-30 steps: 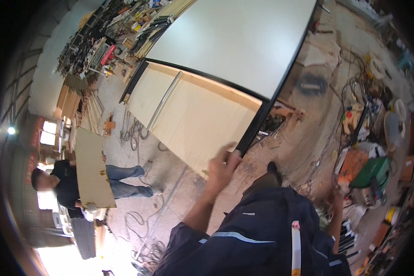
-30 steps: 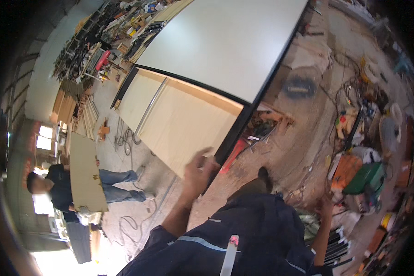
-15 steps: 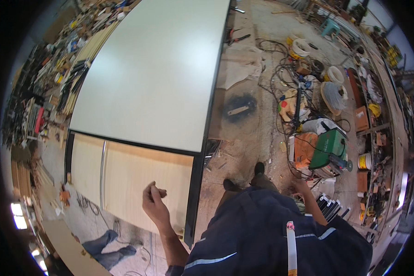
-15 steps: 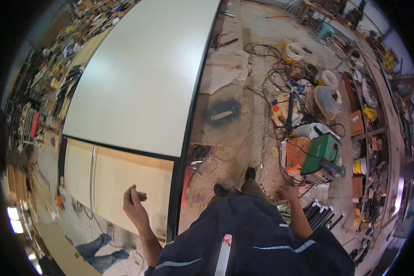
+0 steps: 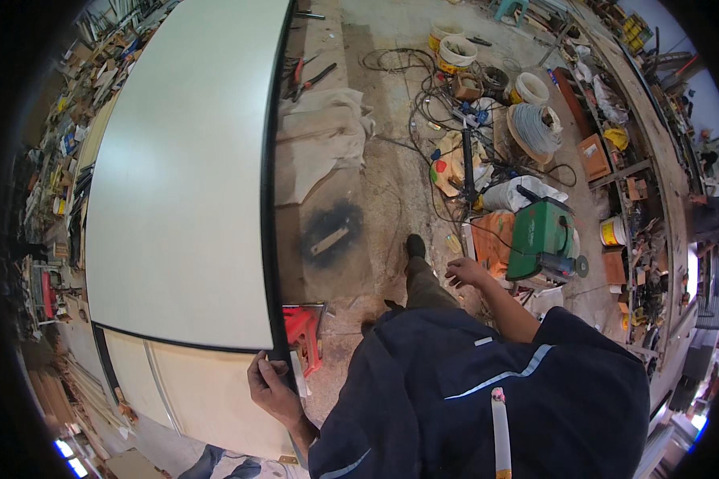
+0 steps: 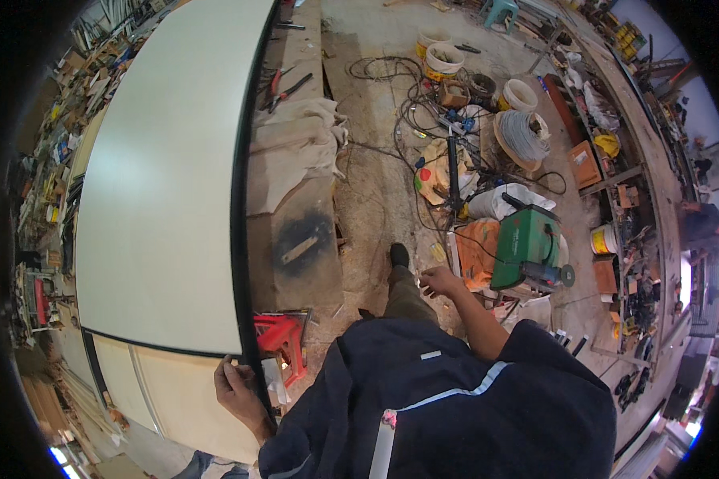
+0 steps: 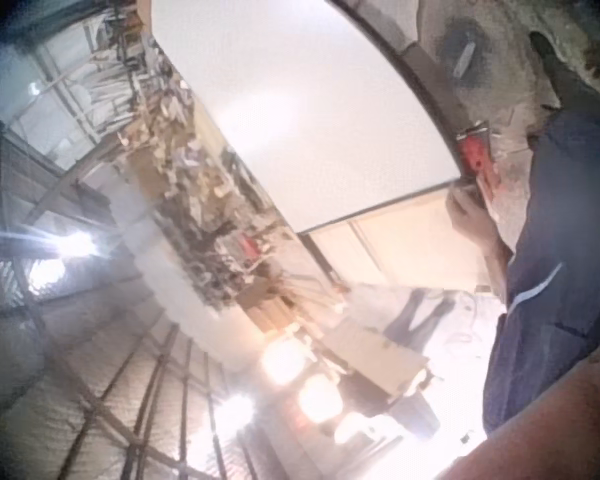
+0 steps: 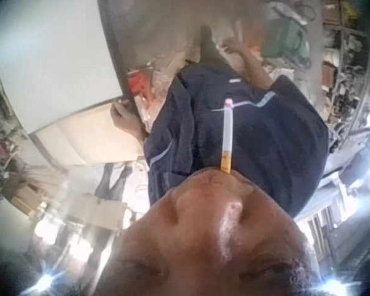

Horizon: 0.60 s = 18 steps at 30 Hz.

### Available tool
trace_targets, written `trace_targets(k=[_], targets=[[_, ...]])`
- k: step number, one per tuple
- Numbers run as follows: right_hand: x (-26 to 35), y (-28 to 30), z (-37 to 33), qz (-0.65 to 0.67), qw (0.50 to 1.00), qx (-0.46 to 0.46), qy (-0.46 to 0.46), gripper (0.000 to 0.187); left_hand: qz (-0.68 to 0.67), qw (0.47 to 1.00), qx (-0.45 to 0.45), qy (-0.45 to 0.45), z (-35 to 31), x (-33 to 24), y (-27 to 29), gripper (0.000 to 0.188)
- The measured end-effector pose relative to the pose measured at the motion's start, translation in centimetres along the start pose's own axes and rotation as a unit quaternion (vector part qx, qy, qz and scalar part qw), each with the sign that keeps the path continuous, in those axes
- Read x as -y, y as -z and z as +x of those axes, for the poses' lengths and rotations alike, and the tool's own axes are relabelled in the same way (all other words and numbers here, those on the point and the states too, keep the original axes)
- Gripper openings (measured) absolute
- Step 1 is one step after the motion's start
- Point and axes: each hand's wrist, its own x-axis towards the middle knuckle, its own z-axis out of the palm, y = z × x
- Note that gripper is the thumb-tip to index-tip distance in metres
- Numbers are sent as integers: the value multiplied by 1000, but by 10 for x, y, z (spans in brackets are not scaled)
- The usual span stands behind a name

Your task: The person assembles a cabinet by attaching black edge banding to a white panel, applying adhesive with a caulking gun, and fitting a wooden panel into the frame. They then use a metal handle to secure the assembly.

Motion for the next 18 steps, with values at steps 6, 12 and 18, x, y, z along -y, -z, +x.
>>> trace_targets(k=[6,12,18], targets=[[-24,75,94,68,997,25,-38,45,20,996,91,7,13,-45,-161,28],[-30,145,164,148,986,-29,-75,43,214,949,156,-172,112,-79,-354,47],[-106,210,338,369,914,-136,-99,37,650,601,52,-462,210,-6,-438,45]])
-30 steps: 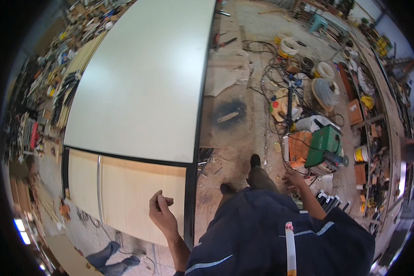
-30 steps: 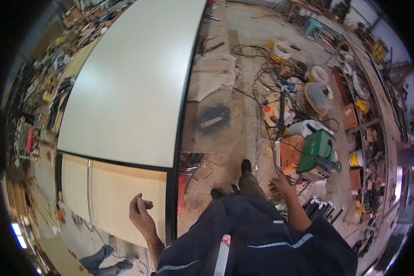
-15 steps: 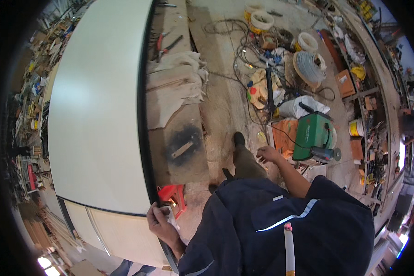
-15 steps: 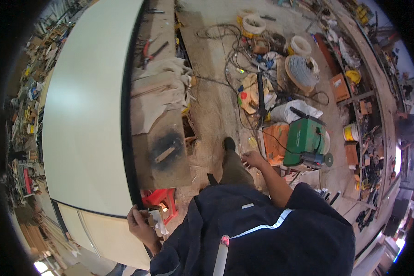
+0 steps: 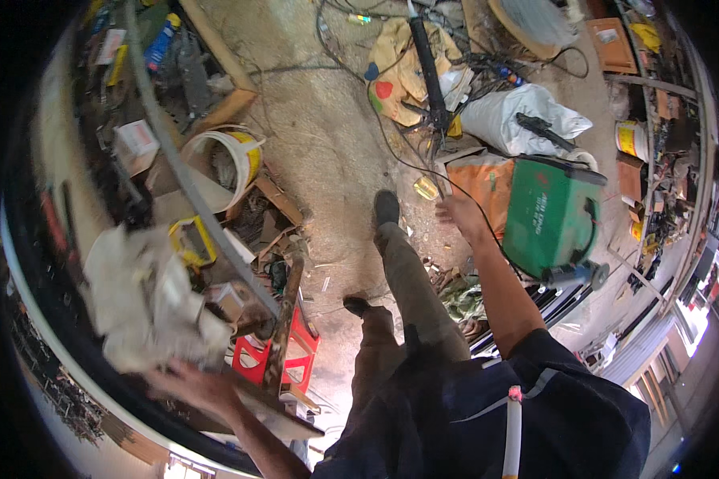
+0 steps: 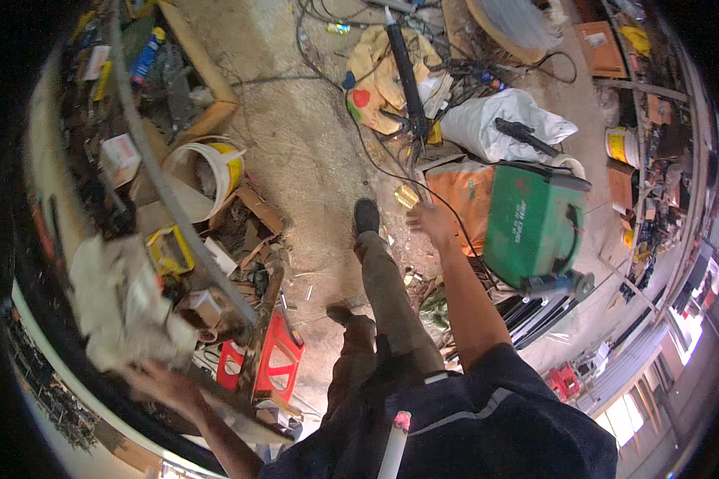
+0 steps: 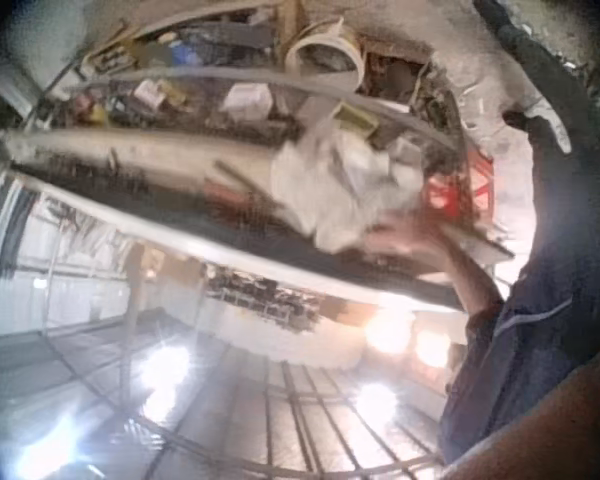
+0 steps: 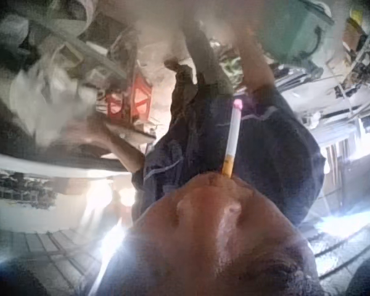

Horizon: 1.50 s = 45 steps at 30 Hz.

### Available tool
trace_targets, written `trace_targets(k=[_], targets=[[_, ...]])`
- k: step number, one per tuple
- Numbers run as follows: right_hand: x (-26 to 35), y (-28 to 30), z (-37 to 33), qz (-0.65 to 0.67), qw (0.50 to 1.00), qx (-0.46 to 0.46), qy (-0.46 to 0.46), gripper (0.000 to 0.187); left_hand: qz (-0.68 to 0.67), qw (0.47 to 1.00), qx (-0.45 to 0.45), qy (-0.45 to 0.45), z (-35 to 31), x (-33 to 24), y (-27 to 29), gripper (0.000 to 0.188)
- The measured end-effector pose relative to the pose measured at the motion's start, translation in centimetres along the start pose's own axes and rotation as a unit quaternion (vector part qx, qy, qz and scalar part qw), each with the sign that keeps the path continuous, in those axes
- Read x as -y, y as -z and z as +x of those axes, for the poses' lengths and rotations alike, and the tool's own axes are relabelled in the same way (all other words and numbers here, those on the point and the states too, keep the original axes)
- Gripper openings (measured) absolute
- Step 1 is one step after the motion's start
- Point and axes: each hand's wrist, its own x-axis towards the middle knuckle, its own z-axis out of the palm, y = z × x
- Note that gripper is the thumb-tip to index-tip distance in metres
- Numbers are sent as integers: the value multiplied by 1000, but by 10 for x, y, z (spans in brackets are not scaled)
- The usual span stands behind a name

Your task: The person assembles a cabinet by attaching black edge banding to a white panel, applying adhesive with a caulking gun, and fitting a wooden panel into the frame. They then use a metal handle to secure the assembly.

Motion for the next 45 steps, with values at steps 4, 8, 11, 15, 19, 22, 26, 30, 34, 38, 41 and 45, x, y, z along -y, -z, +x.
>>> trace_targets(k=[4,8,11,15,19,22,26,30,34,38,41,45], targets=[[-30,42,178,125,992,10,-6,30,-136,975,17,174,-6,6,-35,42],[-16,13,306,125,984,-95,-85,32,-180,946,25,269,-5,-29,-41,45],[-15,-8,354,167,977,-105,-87,37,-166,948,39,268,11,-44,-49,46],[-38,-7,410,226,963,-112,-96,47,-164,950,49,261,33,-58,-67,49],[-36,-24,429,325,934,-129,-76,53,-160,954,54,246,52,-69,-86,52],[-54,-18,459,379,919,-100,-35,32,-173,955,60,233,67,-80,-108,54],[-25,-62,434,455,871,-176,-52,28,-175,954,70,232,66,-88,-116,57],[-11,-56,422,593,795,-114,-56,24,-205,951,60,224,80,-87,-125,59],[48,-94,358,652,753,-87,-21,14,-204,944,47,253,59,-67,-95,62],[102,-80,304,586,799,-62,122,17,-249,917,20,310,26,-33,-56,65],[170,-47,248,574,801,-32,169,30,-506,766,-13,397,7,-6,-18,68],[235,-24,100,357,902,-145,195,31,-171,929,29,326,-2,-34,-4,59]])
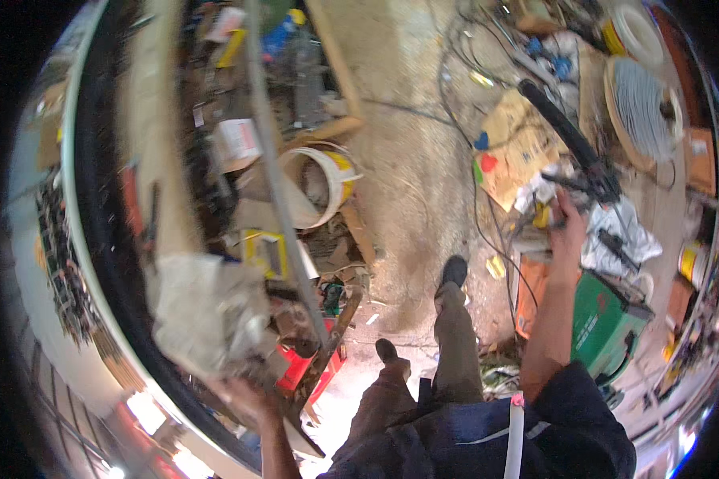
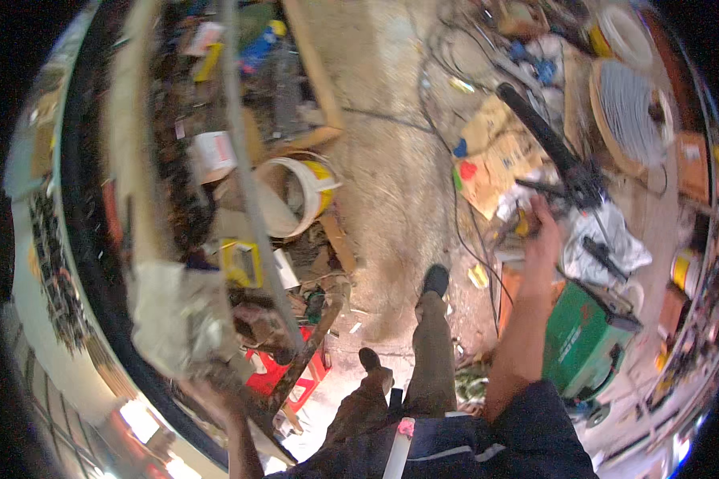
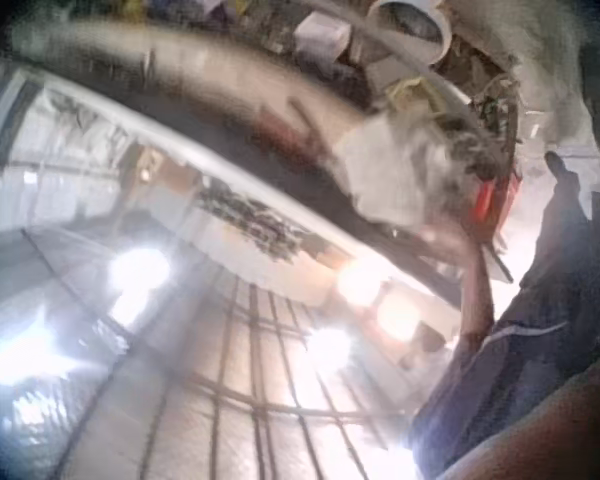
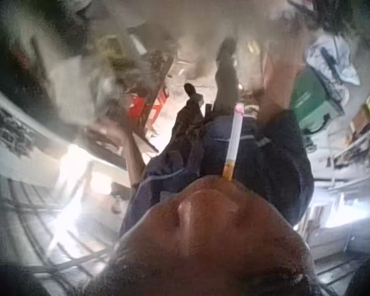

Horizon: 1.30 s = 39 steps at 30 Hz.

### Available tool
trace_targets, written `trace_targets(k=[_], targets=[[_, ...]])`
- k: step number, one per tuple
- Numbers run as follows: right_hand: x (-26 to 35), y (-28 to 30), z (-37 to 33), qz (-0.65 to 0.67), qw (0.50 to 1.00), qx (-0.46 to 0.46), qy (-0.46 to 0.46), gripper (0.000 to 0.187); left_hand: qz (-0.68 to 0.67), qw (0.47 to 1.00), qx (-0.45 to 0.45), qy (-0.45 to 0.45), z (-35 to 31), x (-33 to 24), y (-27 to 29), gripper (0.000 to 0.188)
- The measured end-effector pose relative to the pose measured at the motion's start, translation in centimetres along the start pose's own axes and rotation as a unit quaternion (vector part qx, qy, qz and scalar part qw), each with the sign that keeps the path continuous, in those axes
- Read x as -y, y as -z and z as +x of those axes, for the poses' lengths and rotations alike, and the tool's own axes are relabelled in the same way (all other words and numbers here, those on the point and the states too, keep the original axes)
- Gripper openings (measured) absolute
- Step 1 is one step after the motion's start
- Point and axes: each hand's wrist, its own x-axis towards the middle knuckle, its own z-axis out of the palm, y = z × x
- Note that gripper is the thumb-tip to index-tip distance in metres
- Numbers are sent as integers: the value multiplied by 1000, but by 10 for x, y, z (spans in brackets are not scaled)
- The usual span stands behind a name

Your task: The person assembles a cabinet by attaching black edge banding to a white panel, applying adhesive with a caulking gun, and fitting a wooden panel into the frame. They then use a metal handle to secure the assembly.

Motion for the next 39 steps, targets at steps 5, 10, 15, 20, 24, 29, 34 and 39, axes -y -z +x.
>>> trace_targets(k=[5,10,15,20,24,29,34,39], targets=[[138,54,-174,-25,986,162,2,53,-65,997,26,16,-7,-7,0,73],[216,108,-309,83,837,534,88,77,-248,966,-40,-61,21,-35,44,70],[230,45,-446,150,705,690,-65,88,-613,780,128,-2,-14,-55,191,64],[207,60,-559,85,651,754,2,91,-866,478,117,-86,-56,29,298,84],[199,92,-608,-3,581,812,-50,88,-916,401,18,-3,-116,140,354,96],[182,114,-705,-178,510,827,-156,90,-895,378,-101,215,-208,228,343,62],[172,89,-731,-261,454,839,-147,87,-895,307,-105,304,-252,255,305,51],[207,37,-781,-331,385,857,-88,73,-905,252,-117,322,-243,242,298,55]])
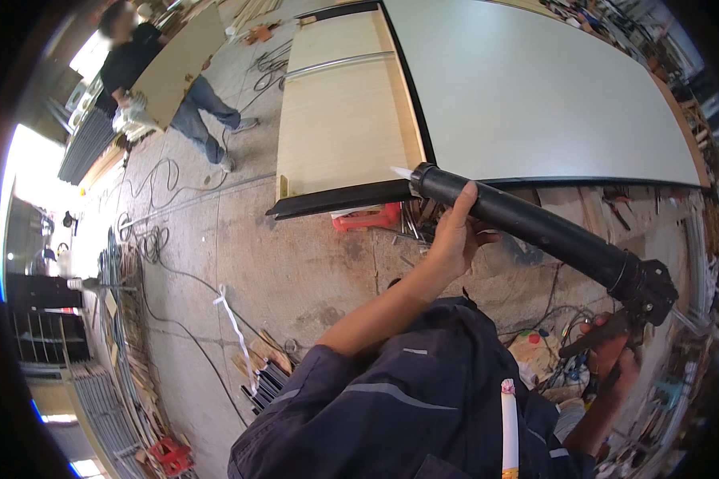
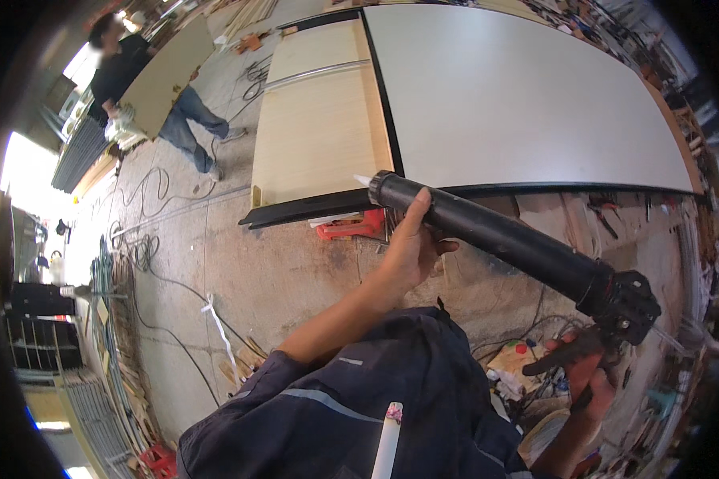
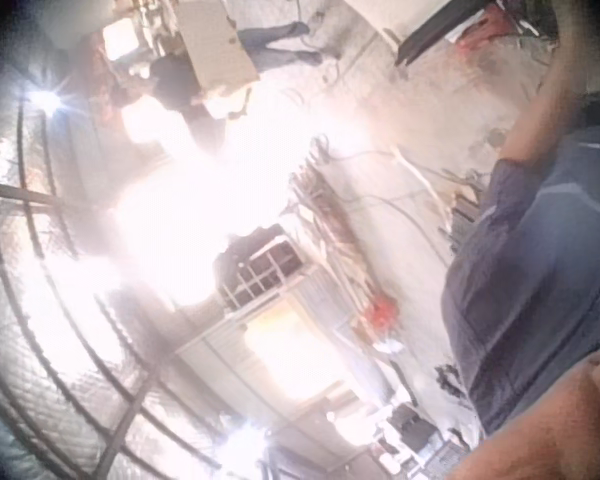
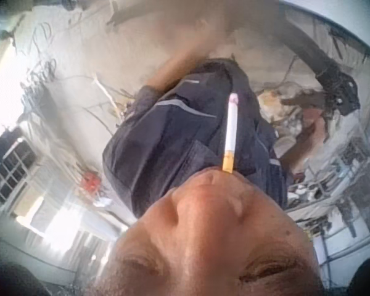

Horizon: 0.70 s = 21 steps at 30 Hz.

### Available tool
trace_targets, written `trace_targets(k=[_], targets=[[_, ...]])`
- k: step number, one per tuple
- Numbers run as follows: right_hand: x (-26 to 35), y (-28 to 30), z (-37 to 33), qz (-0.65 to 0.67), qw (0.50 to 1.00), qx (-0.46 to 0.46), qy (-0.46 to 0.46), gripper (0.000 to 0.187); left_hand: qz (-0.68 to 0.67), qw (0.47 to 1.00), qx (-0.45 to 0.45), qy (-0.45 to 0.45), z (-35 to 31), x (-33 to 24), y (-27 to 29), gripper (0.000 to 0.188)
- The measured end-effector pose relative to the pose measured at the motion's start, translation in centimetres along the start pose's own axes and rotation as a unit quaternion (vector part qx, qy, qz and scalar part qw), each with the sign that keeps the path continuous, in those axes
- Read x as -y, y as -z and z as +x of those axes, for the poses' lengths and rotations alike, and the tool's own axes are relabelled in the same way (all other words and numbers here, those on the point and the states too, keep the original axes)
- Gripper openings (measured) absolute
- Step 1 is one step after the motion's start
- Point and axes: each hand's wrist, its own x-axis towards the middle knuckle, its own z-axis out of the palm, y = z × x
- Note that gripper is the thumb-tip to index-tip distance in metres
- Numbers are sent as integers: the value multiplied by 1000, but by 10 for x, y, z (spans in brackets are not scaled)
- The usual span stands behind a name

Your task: The person assembles a cabinet by attaching black edge banding to a white panel, applying adhesive with a caulking gun, and fitting a wooden panel into the frame. They then use a metal handle to secure the assembly.

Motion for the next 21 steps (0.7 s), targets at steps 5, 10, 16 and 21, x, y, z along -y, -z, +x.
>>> trace_targets(k=[5,10,16,21], targets=[[42,4,44,-64,997,26,-27,76,-82,996,-27,-13,25,18,-2,56],[68,8,83,-132,988,62,-40,72,-111,992,-19,-65,23,17,-3,54],[77,-28,124,-157,977,115,-82,66,-151,974,-73,-151,11,-8,8,52],[41,-73,156,-152,968,186,-72,59,-117,955,-99,-254,-8,-47,52,51]])
